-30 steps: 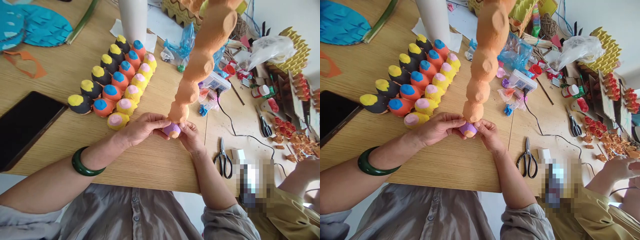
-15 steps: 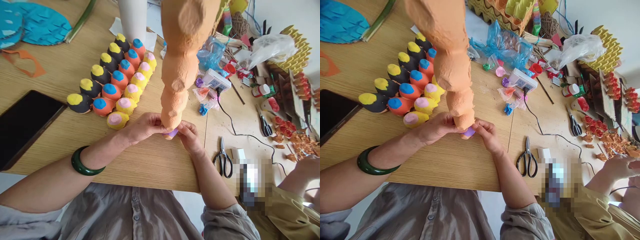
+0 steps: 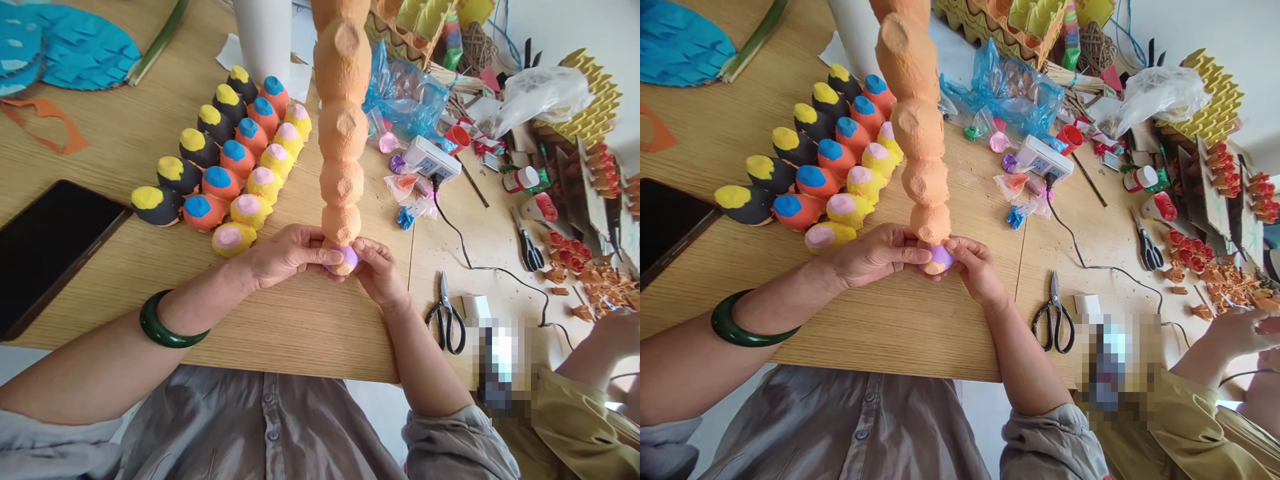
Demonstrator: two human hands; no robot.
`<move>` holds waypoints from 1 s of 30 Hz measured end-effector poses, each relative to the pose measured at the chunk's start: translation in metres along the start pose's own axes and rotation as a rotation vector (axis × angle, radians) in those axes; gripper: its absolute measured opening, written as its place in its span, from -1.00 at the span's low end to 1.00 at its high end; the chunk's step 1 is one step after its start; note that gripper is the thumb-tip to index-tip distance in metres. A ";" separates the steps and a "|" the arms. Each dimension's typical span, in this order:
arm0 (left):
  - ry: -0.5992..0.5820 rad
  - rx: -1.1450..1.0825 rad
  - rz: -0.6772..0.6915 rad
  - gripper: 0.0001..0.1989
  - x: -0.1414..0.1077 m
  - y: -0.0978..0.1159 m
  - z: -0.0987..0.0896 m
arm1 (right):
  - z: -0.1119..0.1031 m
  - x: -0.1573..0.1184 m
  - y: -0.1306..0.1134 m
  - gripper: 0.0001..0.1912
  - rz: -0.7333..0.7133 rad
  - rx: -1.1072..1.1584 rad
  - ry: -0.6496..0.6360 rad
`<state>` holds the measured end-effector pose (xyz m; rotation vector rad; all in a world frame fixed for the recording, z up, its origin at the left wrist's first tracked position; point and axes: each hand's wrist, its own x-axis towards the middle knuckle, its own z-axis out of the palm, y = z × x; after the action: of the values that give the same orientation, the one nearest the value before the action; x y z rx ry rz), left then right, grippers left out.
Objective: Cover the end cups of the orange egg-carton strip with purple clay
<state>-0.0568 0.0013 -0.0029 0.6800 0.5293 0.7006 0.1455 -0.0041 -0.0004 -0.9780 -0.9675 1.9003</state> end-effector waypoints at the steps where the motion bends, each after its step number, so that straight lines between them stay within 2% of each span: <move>1: -0.001 -0.015 -0.001 -0.72 0.000 0.000 -0.001 | -0.001 0.001 0.000 -0.57 0.023 0.021 0.003; 7: -0.039 -0.165 -0.023 -0.71 -0.001 0.002 0.002 | -0.008 0.004 0.003 -0.64 0.112 0.139 0.080; 10: 0.009 -0.214 0.005 -0.73 -0.003 0.005 0.006 | -0.007 0.005 0.002 -0.69 0.147 0.167 0.095; 14: 0.103 -0.276 0.034 -0.76 -0.002 0.006 0.006 | -0.003 0.005 -0.001 -0.62 0.113 0.222 0.083; 18: 0.079 -0.275 0.063 -0.76 -0.001 0.005 0.004 | -0.001 0.004 -0.002 -0.54 0.101 0.248 0.073; 20: 0.082 -0.249 0.067 -0.68 -0.001 0.005 0.004 | -0.001 0.005 -0.002 -0.58 0.111 0.255 0.090; 24: 0.179 -0.129 0.050 -0.43 -0.001 0.005 0.007 | -0.003 0.005 -0.001 -0.64 0.139 0.255 0.125; 27: 0.223 -0.077 0.058 -0.38 -0.001 0.005 0.009 | -0.003 0.005 0.000 -0.61 0.147 0.261 0.132; 30: 0.200 -0.065 0.053 -0.39 -0.002 0.006 0.009 | -0.003 0.006 -0.001 -0.67 0.153 0.237 0.142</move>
<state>-0.0547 -0.0002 0.0075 0.5679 0.6714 0.8371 0.1463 0.0022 -0.0028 -1.0522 -0.5836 1.9866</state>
